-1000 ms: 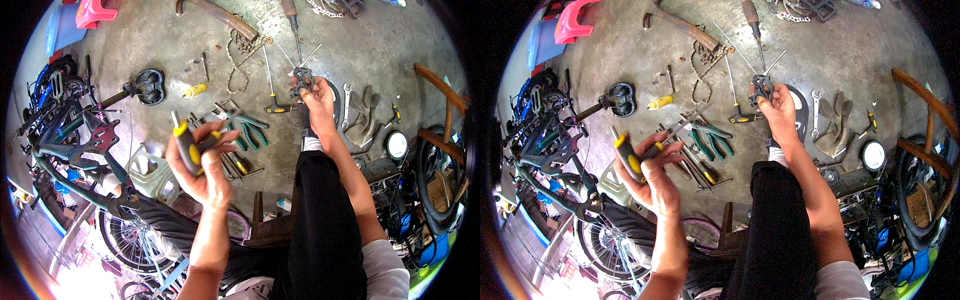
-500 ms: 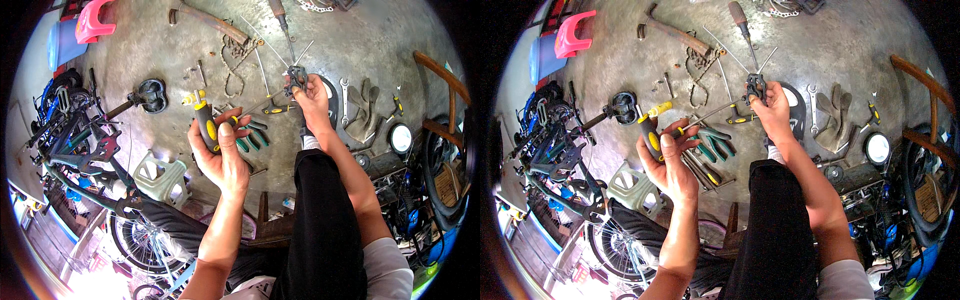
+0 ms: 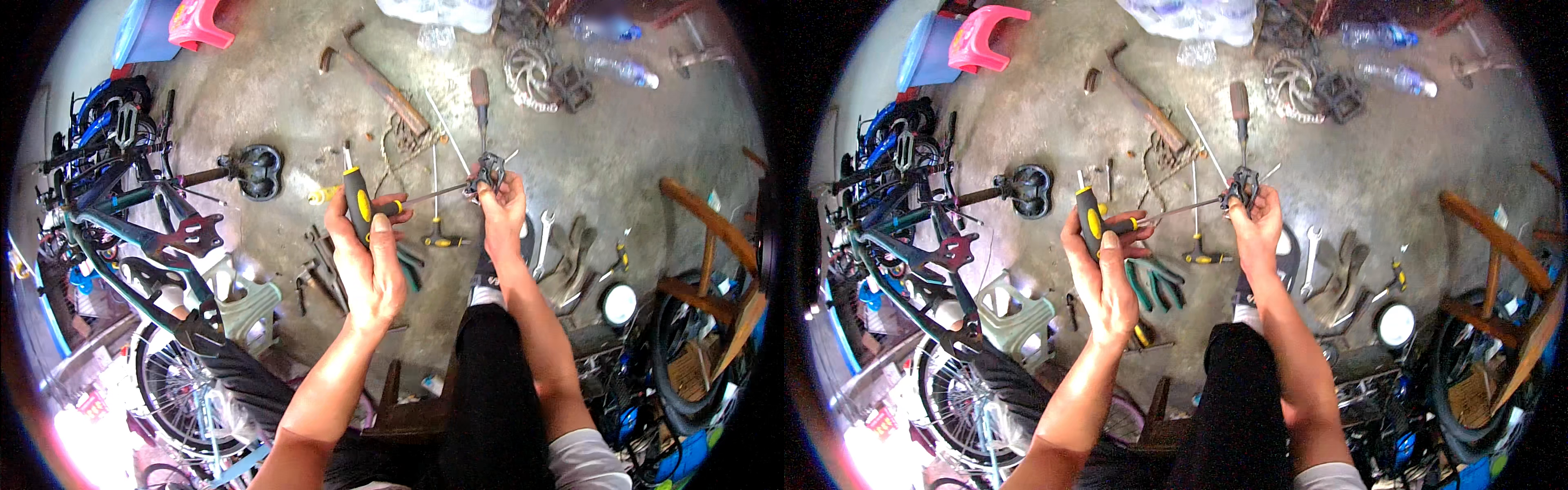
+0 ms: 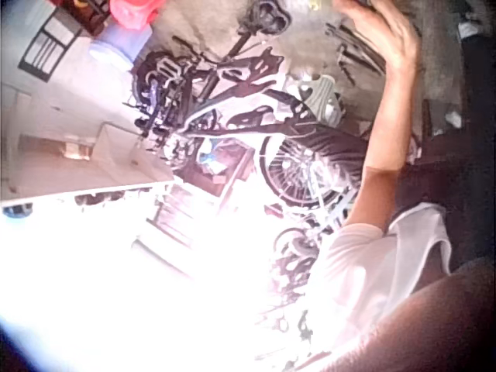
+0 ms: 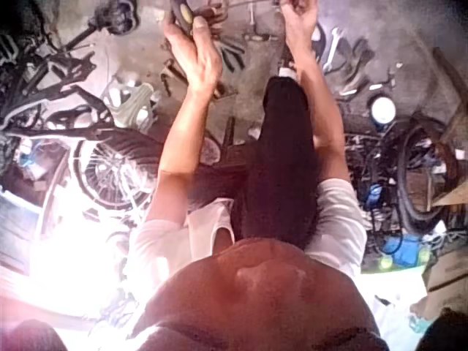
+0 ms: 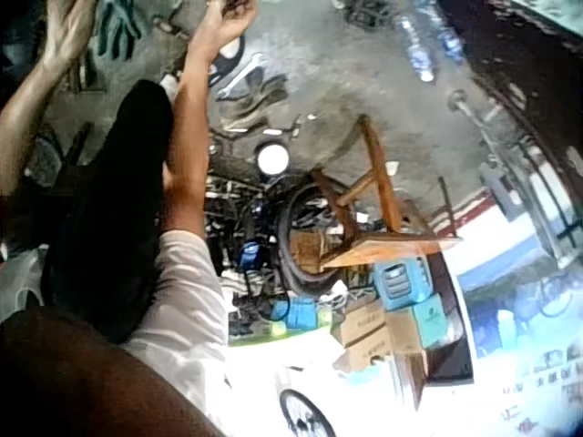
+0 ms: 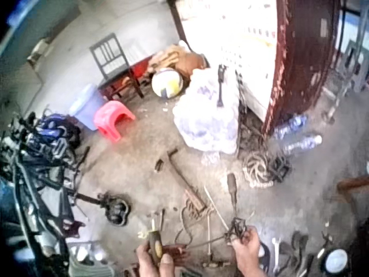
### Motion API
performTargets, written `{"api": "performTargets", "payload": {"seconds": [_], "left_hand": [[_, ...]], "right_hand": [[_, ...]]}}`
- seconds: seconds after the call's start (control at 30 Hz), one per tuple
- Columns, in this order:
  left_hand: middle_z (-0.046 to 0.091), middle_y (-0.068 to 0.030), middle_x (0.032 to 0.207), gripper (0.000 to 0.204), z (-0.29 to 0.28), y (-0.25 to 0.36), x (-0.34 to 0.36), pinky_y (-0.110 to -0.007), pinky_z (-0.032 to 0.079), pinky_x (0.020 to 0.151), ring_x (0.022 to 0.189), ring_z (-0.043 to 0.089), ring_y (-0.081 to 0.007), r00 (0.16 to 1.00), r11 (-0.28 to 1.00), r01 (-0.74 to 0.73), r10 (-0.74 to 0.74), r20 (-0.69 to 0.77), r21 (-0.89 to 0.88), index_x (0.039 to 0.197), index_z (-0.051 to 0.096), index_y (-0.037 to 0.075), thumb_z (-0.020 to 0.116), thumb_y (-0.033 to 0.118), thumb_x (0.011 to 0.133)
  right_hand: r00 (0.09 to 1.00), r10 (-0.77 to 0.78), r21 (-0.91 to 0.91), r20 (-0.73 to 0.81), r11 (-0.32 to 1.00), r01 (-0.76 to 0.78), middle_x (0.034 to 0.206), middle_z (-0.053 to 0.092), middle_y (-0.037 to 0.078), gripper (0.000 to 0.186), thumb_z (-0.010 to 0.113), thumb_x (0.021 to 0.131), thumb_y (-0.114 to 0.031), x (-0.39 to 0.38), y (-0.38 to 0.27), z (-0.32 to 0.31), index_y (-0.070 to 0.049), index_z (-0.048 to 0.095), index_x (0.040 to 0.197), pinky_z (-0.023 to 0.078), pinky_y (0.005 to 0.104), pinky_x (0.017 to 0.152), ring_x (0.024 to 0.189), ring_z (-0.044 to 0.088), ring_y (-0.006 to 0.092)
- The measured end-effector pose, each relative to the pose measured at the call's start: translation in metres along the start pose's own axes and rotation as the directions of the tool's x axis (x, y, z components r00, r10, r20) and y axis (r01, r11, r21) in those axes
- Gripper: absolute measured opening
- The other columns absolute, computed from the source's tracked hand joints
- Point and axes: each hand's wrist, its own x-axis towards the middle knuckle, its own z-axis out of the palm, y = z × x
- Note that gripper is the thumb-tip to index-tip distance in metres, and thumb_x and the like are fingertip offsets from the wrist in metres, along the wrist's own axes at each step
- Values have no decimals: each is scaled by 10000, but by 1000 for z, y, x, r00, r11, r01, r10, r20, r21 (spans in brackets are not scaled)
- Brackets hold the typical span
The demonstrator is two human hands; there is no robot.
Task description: The person works on a small bicycle brake component by hand, removing a pin and separating parts while sitting at a floor-level workspace with various tools scattered around.
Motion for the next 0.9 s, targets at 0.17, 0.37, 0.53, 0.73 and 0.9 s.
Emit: {"api": "performTargets", "payload": {"seconds": [0.17, 0.37, 0.53, 0.73, 0.9], "left_hand": [[693, -158, 1104, 438, 10, 22, 23, -346, 537, 826, 968, 692, -234, 987, 933, -36, -23, 159, 359, 1423, 382, 20, 512, 78, 1010], [605, -131, 1156, 565, 5, 24, 39, -399, 518, 869, 1000, 621, -327, 875, 630, -483, 382, 298, 608, 1192, 690, 162, 634, -118, 704], [546, -141, 1154, 727, 6, 25, 38, -391, 527, 798, 897, 592, -275, 898, 563, -428, 350, 265, 707, 1286, 659, 169, 598, -161, 642], [411, -201, 1392, 745, 26, 1, 27, -386, 527, 933, 1087, 605, -306, 869, 691, -463, 476, 134, 555, 1474, 438, 38, 778, 76, 812], [296, -172, 1586, 719, 43, -8, 24, -413, 407, 1119, 1406, 429, -317, 951, 951, -299, 303, 54, -74, 1572, 232, 59, 626, 234, 997]], "right_hand": [[1000, -19, 32, 1, 999, 19, 1135, 679, 99, 302, 639, 880, 30, 17, 10, -9, -24, 498, 1141, 527, 271, 820, 947, 642, 129], [1000, -31, -19, -5, 999, 31, 1124, 683, 90, 274, 641, 886, 33, 23, 11, -21, -23, 509, 1120, 532, 258, 783, 930, 643, 119], [998, -28, 53, -50, 998, 31, 1127, 681, 100, 277, 648, 888, 26, 25, 9, -21, -21, 508, 1123, 539, 260, 765, 917, 646, 122], [997, -67, 35, -34, 997, 68, 1132, 679, 107, 287, 647, 888, 25, 26, 12, -21, -11, 507, 1136, 540, 263, 759, 916, 644, 119], [999, -47, 27, -21, 998, 48, 1108, 683, 99, 257, 648, 897, 13, 23, 7, -18, -13, 520, 1117, 540, 256, 749, 888, 642, 111]]}}
